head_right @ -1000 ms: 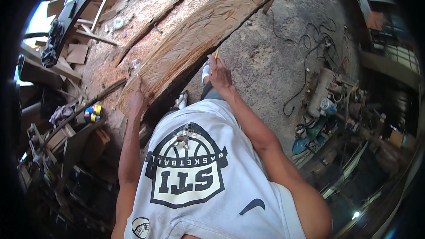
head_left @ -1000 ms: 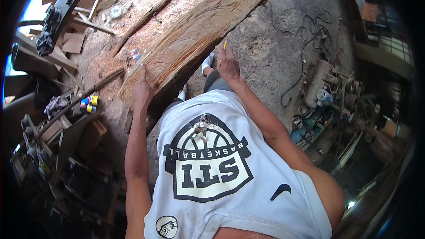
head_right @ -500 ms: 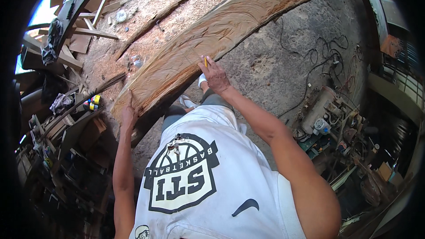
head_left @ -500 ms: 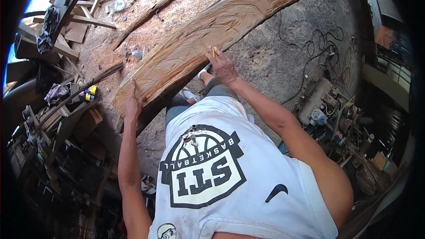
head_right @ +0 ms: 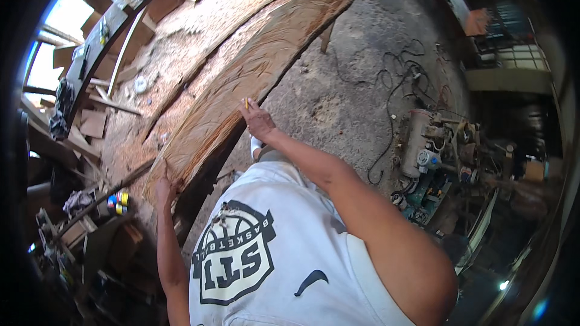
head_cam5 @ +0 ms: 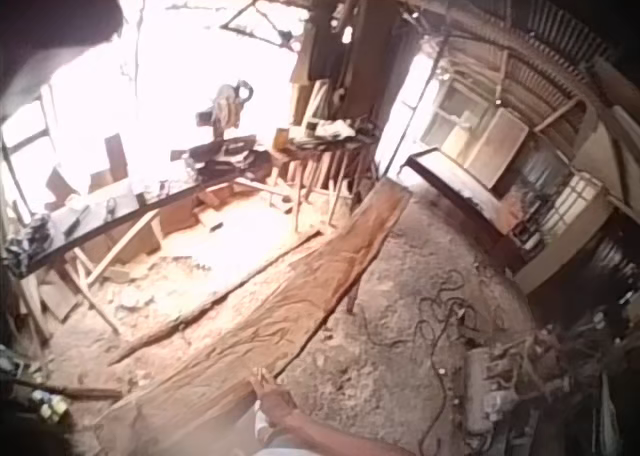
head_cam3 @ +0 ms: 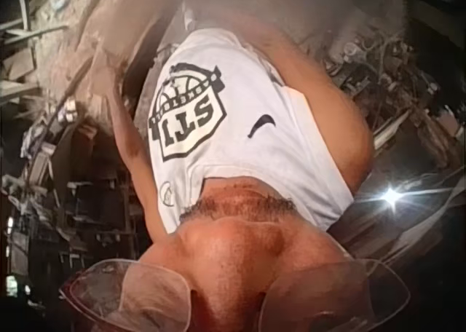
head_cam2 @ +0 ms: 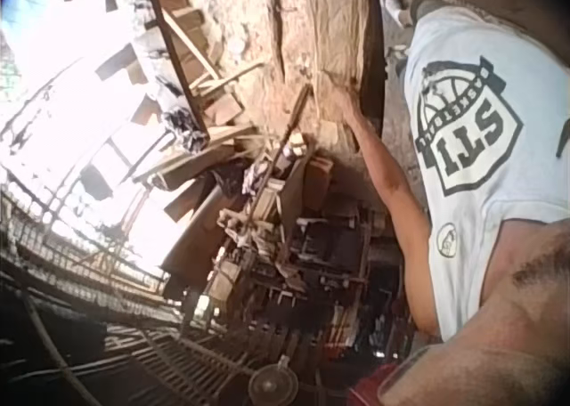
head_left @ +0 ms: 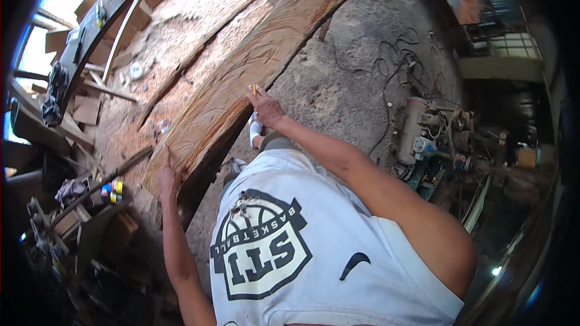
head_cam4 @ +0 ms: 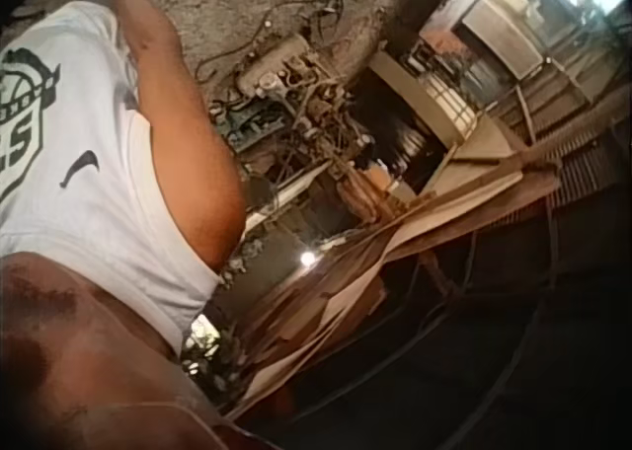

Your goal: Measuring a piece of wood with a tape measure and preparing to cut it with a circular saw.

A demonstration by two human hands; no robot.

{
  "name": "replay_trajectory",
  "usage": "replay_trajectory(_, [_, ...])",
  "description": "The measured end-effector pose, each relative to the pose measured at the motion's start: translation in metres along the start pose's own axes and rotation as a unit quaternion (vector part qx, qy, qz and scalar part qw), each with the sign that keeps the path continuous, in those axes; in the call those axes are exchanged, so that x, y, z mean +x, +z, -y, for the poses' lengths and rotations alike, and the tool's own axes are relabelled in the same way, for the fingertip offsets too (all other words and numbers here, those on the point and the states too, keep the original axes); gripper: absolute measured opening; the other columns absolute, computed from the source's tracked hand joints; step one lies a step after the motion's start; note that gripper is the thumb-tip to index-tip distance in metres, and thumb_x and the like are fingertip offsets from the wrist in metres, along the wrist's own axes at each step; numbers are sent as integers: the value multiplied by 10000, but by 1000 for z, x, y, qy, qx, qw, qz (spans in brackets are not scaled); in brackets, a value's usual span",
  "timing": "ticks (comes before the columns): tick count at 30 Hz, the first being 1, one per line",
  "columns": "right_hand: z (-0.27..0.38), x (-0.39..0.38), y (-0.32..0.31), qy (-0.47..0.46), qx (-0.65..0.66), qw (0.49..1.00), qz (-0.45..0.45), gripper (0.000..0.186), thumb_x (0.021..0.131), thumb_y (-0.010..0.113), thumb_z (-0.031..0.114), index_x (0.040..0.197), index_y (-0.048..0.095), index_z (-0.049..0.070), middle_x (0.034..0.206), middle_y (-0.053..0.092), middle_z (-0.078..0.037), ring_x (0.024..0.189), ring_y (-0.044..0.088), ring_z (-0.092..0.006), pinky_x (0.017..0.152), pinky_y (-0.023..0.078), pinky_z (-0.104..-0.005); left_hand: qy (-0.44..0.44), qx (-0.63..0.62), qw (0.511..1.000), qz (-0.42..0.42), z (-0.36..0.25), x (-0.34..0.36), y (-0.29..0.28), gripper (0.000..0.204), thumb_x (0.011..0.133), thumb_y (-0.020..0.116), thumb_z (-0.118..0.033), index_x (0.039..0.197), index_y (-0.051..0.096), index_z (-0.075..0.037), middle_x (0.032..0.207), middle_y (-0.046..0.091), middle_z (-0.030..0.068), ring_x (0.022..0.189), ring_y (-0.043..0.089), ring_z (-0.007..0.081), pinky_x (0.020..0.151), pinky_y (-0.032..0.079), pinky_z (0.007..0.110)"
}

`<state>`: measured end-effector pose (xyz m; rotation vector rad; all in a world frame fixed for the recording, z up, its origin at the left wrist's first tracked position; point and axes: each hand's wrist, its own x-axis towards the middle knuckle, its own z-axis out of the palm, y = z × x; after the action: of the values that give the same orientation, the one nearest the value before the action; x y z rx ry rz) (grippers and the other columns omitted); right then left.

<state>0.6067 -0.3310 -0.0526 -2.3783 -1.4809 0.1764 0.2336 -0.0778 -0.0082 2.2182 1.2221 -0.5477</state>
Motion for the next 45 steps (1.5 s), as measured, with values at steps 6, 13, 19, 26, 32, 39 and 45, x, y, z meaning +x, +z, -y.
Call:
replay_trajectory(6, [57,-15,-9,82,33,994,66,322,953,582,96,1272,605,60,1108,734,-215,1006,720,-434,790,608,-504,-22,43,996,-76,-14,-24,15,843,946,789,-443,1667,406,-235,962,771,237,875,751,414,764,562,525])
replay_trajectory(13, [136,-120,-16,182,403,834,330,301,1082,608,294,1222,688,40,958,776,-138,873,764,-290,759,621,-405,98,-320,940,-61,-82,-131,89,766,949,768,-512,1560,539,-110,967,769,208,897,761,372,829,584,468])
replay_trajectory(19, [159,-146,-25,189,477,723,463,209,1038,599,114,1163,715,-8,989,773,-103,831,744,-183,647,618,-319,204,-364,907,-60,-118,-172,98,869,968,757,-487,1648,402,-78,1131,752,226,1007,752,378,875,579,450])
replay_trajectory(26, [117,-124,-52,249,608,659,366,298,1024,711,306,1063,736,11,923,778,-97,810,752,-169,679,627,-318,127,-291,948,2,-75,-162,74,539,976,780,-400,1405,684,-88,1004,792,170,936,765,288,857,575,387])
replay_trajectory(32, [-30,-40,-80,322,469,814,122,311,1030,713,358,1049,767,52,921,801,-64,804,750,-144,677,580,-302,58,-209,975,-47,26,-177,25,289,1008,762,-299,1061,797,-17,863,770,112,805,703,163,800,558,328])
replay_trajectory(39, [-32,59,4,234,290,928,2,290,1004,738,354,1054,792,74,933,802,-120,857,779,-249,737,601,-382,-28,-197,977,-75,78,-147,2,342,1021,724,-337,1023,803,-4,800,773,97,729,702,148,711,538,350])
replay_trajectory(45, [-15,81,30,267,156,951,-6,276,952,768,425,1054,813,172,995,804,-152,931,772,-361,830,598,-459,11,-67,994,-80,112,-91,-18,363,1012,707,-381,1016,813,-34,799,753,171,709,731,229,696,545,396])
